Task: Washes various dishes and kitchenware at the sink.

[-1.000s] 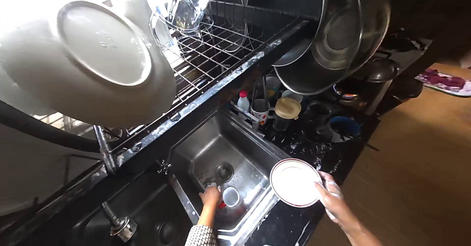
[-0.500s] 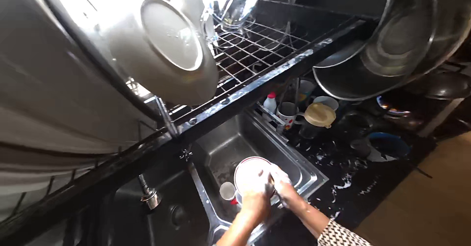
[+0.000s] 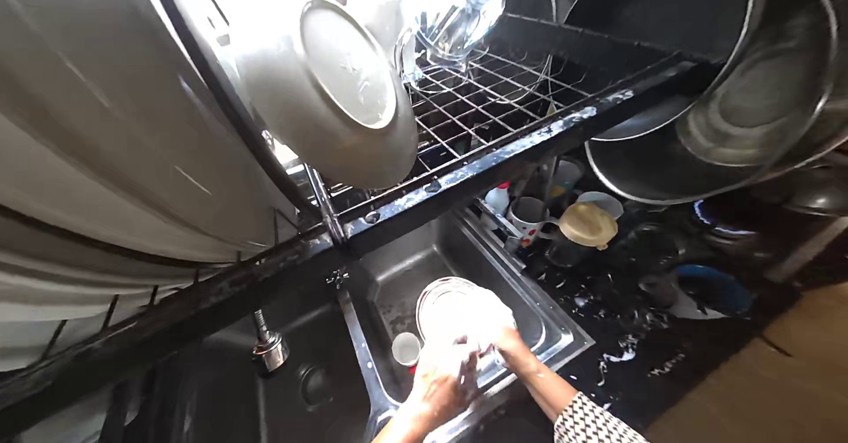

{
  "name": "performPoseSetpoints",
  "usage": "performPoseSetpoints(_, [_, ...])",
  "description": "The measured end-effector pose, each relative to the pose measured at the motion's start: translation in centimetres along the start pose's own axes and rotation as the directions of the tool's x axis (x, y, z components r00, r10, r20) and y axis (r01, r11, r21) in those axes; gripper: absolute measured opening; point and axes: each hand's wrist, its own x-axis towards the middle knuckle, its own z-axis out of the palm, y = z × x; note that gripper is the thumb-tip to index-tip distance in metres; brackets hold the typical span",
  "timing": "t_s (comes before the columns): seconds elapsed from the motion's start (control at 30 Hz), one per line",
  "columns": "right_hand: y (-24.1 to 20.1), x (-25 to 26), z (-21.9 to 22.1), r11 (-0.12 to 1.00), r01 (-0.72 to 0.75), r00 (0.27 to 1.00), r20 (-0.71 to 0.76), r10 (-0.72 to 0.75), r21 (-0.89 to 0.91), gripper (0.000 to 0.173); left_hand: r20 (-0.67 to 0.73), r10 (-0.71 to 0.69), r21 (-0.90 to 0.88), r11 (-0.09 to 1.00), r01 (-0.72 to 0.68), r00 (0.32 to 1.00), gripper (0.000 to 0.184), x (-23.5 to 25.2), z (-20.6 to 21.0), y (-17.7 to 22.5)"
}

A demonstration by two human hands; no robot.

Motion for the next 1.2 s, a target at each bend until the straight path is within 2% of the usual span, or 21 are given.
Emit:
performPoseSetpoints(0.1, [-1.0, -0.5, -0.2, 0.996, -0.081, 0.996, 0.024, 0.082, -0.021, 0.044, 0.003, 0.016, 0.170, 0.985, -0.016, 1.000, 0.024, -0.7, -1.0, -1.7])
performPoseSetpoints(0.2, [-2.7, -0.2, 0.9, 0.995, -0.095, 0.991, 0.097, 0.091, 0.035, 0.037, -0.057, 0.006, 0.187, 0.982, 0.004, 0.998, 0.022, 0.4, -2.1, -1.7])
performPoseSetpoints(0.27, [-3.6, 0.7, 1.0, 0.994, -0.105, 0.982, 0.160, 0.100, 0.023, 0.042, -0.082, -0.102, -0.030, 0.995, 0.100, 0.991, 0.026, 1.3, -3.4, -1.1])
performPoseSetpoints(0.3, [-3.7, 1.0, 1.1, 0.991, -0.134, 0.974, 0.185, 0.129, 0.017, 0.053, -0.085, -0.214, -0.241, 0.952, 0.188, 0.973, 0.029, 1.7, -4.2, -0.8])
performPoseSetpoints(0.33, [-3.6, 1.3, 1.1, 0.981, -0.185, 0.959, 0.225, 0.170, 0.051, 0.059, -0.079, -0.335, -0.458, 0.848, 0.264, 0.939, 0.033, 2.4, -5.1, -0.9])
performPoseSetpoints(0.4, [-2.8, 1.5, 1.4, 0.930, -0.295, 0.929, 0.293, 0.226, 0.219, 0.058, 0.042, -0.527, -0.802, 0.489, 0.343, 0.849, 0.039, 4.0, -6.9, -1.8])
performPoseSetpoints(0.47, [-2.0, 1.1, 1.4, 0.783, -0.410, 0.883, 0.418, 0.213, 0.467, 0.049, 0.165, -0.660, -0.889, 0.222, 0.400, 0.733, 0.037, 5.0, -7.4, -3.6])
performPoseSetpoints(0.5, [-1.7, 0.8, 1.5, 0.705, -0.440, 0.872, 0.451, 0.188, 0.557, 0.044, 0.174, -0.722, -0.885, 0.184, 0.428, 0.670, 0.029, 5.1, -7.1, -4.5])
performPoseSetpoints(0.57, [-1.6, 0.4, 2.0, 0.621, -0.423, 0.896, 0.408, 0.176, 0.660, 0.040, 0.051, -0.843, -0.775, 0.304, 0.554, 0.535, 0.027, 4.9, -6.0, -5.4])
performPoseSetpoints(0.6, [-1.7, 0.1, 2.3, 0.616, -0.395, 0.914, 0.362, 0.185, 0.682, 0.038, -0.069, -0.864, -0.651, 0.418, 0.633, 0.500, 0.034, 4.6, -5.3, -5.1])
performPoseSetpoints(0.63, [-1.8, 0.0, 2.5, 0.628, -0.362, 0.930, 0.316, 0.189, 0.688, 0.037, -0.188, -0.834, -0.512, 0.534, 0.673, 0.519, 0.041, 4.0, -4.7, -4.4])
performPoseSetpoints(0.7, [-1.8, -0.3, 2.9, 0.661, -0.315, 0.948, 0.258, 0.187, 0.681, 0.035, -0.333, -0.636, -0.223, 0.770, 0.598, 0.696, 0.048, 2.7, -3.4, -2.0])
performPoseSetpoints(0.77, [-1.6, -1.2, 3.4, 0.748, -0.257, 0.961, 0.246, 0.129, 0.612, 0.033, -0.323, -0.379, -0.077, 0.924, 0.375, 0.867, 0.048, 1.7, -1.4, 0.1])
performPoseSetpoints(0.8, [-1.4, -1.9, 3.7, 0.796, -0.214, 0.964, 0.252, 0.081, 0.566, 0.032, -0.316, -0.263, -0.032, 0.963, 0.267, 0.912, 0.043, 1.8, -0.4, 0.3])
performPoseSetpoints(0.87, [-1.0, -2.7, 4.1, 0.832, -0.188, 0.962, 0.268, 0.049, 0.522, 0.029, -0.266, -0.189, 0.032, 0.978, 0.204, 0.945, 0.046, 3.2, 0.0, -0.6])
performPoseSetpoints(0.93, [-1.0, -2.5, 4.4, 0.875, -0.169, 0.970, 0.236, 0.065, 0.454, 0.033, -0.058, -0.356, -0.065, 0.934, 0.352, 0.933, 0.055, 5.2, -2.0, -3.0])
performPoseSetpoints(1.0, [-1.1, -2.4, 4.3, 0.911, -0.123, 0.981, 0.186, 0.052, 0.394, 0.033, 0.086, -0.580, -0.216, 0.782, 0.584, 0.810, 0.053, 5.9, -3.0, -6.3])
performPoseSetpoints(1.03, [-1.2, -2.4, 4.2, 0.910, -0.104, 0.987, 0.154, 0.045, 0.401, 0.030, 0.050, -0.654, -0.264, 0.720, 0.642, 0.755, 0.046, 5.3, -2.7, -7.4])
performPoseSetpoints(1.13, [-1.7, -1.8, 3.8, 0.851, -0.059, 0.995, 0.095, 0.011, 0.522, 0.027, 0.012, -0.785, -0.233, 0.600, 0.765, 0.619, 0.042, 3.6, -2.1, -3.8])
performPoseSetpoints(1.17, [-1.6, -1.7, 3.7, 0.825, -0.066, 0.996, 0.090, 0.018, 0.562, 0.026, 0.007, -0.779, -0.153, 0.618, 0.771, 0.627, 0.045, 2.8, -1.5, -1.4])
performPoseSetpoints(1.2, [-1.5, -1.7, 3.7, 0.821, -0.073, 0.996, 0.084, 0.030, 0.566, 0.025, -0.043, -0.725, -0.071, 0.689, 0.722, 0.687, 0.047, 1.8, -0.5, 0.6])
